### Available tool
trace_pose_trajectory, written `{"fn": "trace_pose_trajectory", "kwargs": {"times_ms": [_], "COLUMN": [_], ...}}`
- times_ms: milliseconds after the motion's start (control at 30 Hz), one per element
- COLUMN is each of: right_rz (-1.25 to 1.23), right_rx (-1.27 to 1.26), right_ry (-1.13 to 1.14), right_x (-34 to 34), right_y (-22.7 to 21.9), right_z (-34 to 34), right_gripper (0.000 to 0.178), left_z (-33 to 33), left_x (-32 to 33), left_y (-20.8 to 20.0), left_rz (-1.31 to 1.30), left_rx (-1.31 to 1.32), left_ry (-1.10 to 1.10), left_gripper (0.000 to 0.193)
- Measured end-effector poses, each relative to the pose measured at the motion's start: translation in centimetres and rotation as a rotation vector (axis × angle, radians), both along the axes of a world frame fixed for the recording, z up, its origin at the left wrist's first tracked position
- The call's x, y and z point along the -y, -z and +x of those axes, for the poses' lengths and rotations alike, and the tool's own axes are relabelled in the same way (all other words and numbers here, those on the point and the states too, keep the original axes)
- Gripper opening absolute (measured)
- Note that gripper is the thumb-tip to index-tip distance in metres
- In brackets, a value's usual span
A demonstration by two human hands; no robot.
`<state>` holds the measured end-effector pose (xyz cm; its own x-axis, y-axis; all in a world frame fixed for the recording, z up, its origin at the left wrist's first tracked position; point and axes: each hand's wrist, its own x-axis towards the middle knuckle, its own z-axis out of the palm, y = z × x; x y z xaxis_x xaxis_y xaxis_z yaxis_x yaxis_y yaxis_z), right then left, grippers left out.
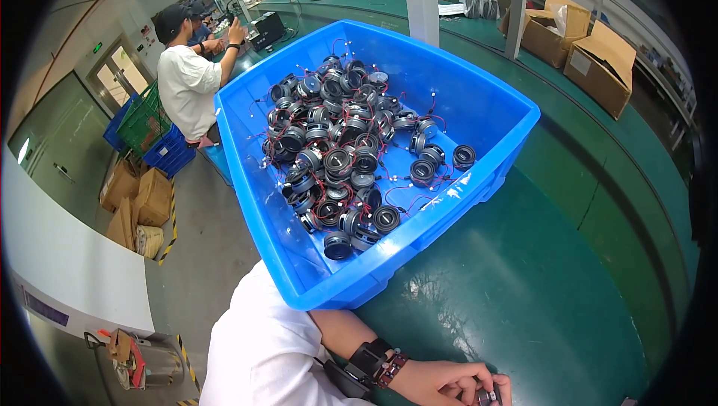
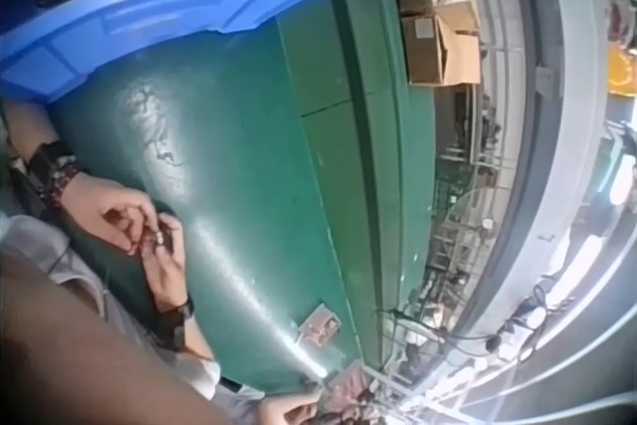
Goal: Assemble a motor and circuit board into a plastic housing at an electronics factory station.
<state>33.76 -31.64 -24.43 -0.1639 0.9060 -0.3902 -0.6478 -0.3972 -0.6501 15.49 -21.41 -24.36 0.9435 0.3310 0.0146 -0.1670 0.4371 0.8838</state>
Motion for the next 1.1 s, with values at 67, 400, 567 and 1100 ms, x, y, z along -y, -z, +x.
{"fn": "trace_pose_trajectory", "kwargs": {"times_ms": [67,400,567,1100], "right_rz": [0.007,0.064,0.067,-0.264], "right_rx": [-0.007,-0.048,-0.196,-0.166], "right_ry": [-0.005,0.028,-0.048,0.063], "right_x": [0.0,-0.4,-0.5,1.3], "right_y": [0.0,-0.7,-0.3,0.6], "right_z": [0.0,-0.5,-0.2,-1.2], "right_gripper": [0.05,0.051,0.055,0.076], "left_z": [0.2,-1.1,-0.6,-0.9], "left_x": [0.0,-1.5,-1.2,-0.7], "left_y": [0.3,-0.1,-1.1,-0.6], "left_rz": [0.026,0.011,0.171,0.297], "left_rx": [0.107,0.156,0.086,0.107], "left_ry": [-0.052,0.025,-0.092,-0.183], "left_gripper": [0.033,0.027,0.03,0.028]}}
